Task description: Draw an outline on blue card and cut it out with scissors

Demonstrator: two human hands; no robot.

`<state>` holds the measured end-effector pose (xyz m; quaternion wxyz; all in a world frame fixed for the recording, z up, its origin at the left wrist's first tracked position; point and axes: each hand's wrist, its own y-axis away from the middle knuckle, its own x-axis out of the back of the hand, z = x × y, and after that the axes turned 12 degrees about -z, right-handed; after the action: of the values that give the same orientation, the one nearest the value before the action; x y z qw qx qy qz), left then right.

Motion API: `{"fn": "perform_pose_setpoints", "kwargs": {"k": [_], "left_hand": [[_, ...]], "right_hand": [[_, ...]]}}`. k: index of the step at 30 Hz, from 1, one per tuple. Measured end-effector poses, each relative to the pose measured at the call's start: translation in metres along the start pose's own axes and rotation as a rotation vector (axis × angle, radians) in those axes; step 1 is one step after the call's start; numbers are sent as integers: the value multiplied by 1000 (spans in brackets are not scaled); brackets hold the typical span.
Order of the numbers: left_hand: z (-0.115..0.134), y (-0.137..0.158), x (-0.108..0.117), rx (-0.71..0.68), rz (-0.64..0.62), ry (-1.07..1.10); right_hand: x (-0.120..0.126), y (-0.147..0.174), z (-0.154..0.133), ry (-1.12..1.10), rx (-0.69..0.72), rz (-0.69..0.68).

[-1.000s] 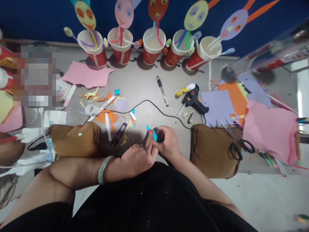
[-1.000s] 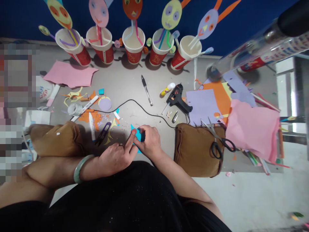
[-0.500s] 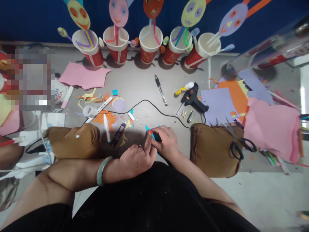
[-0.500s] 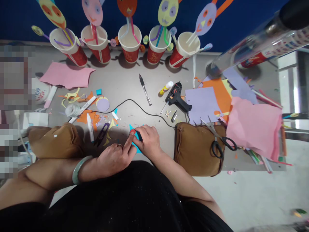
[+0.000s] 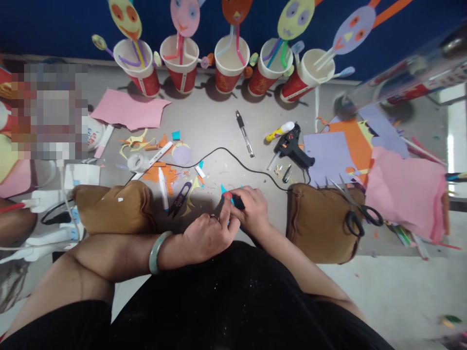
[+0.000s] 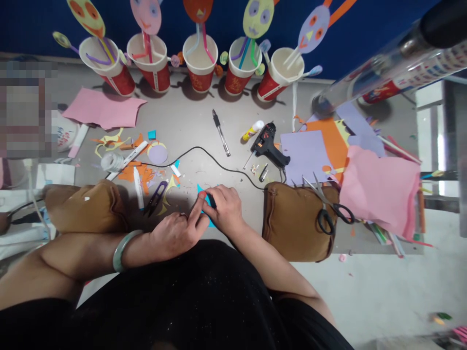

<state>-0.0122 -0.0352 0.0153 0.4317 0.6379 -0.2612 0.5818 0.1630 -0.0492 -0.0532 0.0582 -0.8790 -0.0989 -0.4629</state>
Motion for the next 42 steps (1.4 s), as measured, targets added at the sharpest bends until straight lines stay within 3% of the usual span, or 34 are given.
{"fn": "perform_pose_setpoints", "kwargs": {"k": [15, 21, 27, 31, 34, 37, 42], "left_hand": [[6, 5, -15, 29, -19, -66], [4, 3, -8, 11, -152, 23], [2, 0, -3, 0, -256, 70], [1, 1, -2, -13, -254, 68], [2, 2, -3, -14, -239, 99], [3, 2, -7, 1, -217, 137], [5, 1, -16, 11, -187, 167]], "right_hand": [[-4, -4, 1, 43, 14, 33], [30, -6, 5, -1, 87, -173], [61, -69, 9, 367, -100, -96], [60, -124, 17, 500, -336, -221], [60, -145, 23, 520, -400, -273], [66, -147, 24, 489, -362, -293], [79, -122, 7, 275, -93, -145]]}}
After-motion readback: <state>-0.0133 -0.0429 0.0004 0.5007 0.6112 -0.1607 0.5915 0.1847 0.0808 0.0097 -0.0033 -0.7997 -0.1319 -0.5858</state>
